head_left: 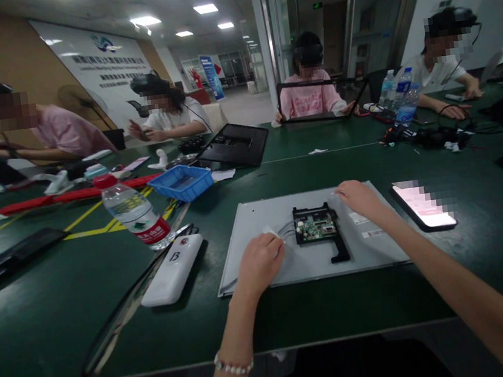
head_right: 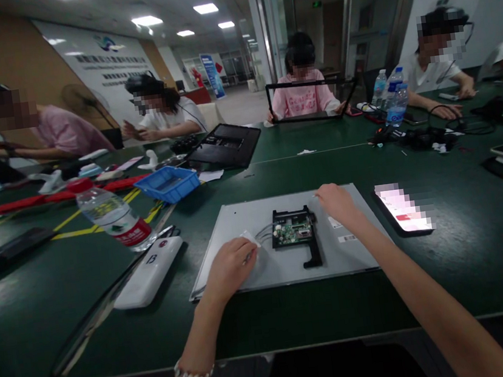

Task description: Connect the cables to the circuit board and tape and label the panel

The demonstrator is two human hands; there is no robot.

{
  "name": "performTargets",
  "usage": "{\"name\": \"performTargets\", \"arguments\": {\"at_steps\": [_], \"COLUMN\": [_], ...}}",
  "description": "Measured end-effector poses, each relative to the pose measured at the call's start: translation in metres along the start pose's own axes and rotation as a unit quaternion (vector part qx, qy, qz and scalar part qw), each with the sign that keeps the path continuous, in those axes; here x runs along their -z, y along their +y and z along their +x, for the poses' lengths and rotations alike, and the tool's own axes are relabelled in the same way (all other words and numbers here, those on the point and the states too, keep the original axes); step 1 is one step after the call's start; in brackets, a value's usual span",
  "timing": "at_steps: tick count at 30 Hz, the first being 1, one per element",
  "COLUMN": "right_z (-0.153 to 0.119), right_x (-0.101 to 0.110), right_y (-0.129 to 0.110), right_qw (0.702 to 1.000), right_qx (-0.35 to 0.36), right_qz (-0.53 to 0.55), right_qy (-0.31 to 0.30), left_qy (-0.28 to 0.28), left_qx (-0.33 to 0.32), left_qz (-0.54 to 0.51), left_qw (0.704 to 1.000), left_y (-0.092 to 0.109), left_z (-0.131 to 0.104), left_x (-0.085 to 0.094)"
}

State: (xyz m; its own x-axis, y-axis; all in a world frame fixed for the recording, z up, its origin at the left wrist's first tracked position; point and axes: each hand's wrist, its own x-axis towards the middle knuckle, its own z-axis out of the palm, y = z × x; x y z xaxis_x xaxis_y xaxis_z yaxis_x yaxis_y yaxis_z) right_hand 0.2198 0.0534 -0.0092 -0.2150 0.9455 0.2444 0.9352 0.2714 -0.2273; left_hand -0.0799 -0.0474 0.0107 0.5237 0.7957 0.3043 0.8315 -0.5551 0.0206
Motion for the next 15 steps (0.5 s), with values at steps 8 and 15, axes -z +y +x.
{"name": "performTargets", "arguments": {"at_steps": [8, 15], "right_z": [-0.017, -0.017], "right_x": [-0.024, -0.024], "right_y": [0.031, 0.038], "right_qw": [0.998, 0.997], "right_qx": [0.006, 0.006], "right_qz": [0.062, 0.075], "right_qy": [-0.015, -0.002], "left_qy": [0.046, -0.018], "left_qx": [0.021, 0.009], "left_qz": [0.14, 0.156], "left_qw": [0.989, 0.988], "left_y": [-0.006, -0.008], "left_z": [-0.005, -0.003], "left_x": [0.009, 0.008]}}
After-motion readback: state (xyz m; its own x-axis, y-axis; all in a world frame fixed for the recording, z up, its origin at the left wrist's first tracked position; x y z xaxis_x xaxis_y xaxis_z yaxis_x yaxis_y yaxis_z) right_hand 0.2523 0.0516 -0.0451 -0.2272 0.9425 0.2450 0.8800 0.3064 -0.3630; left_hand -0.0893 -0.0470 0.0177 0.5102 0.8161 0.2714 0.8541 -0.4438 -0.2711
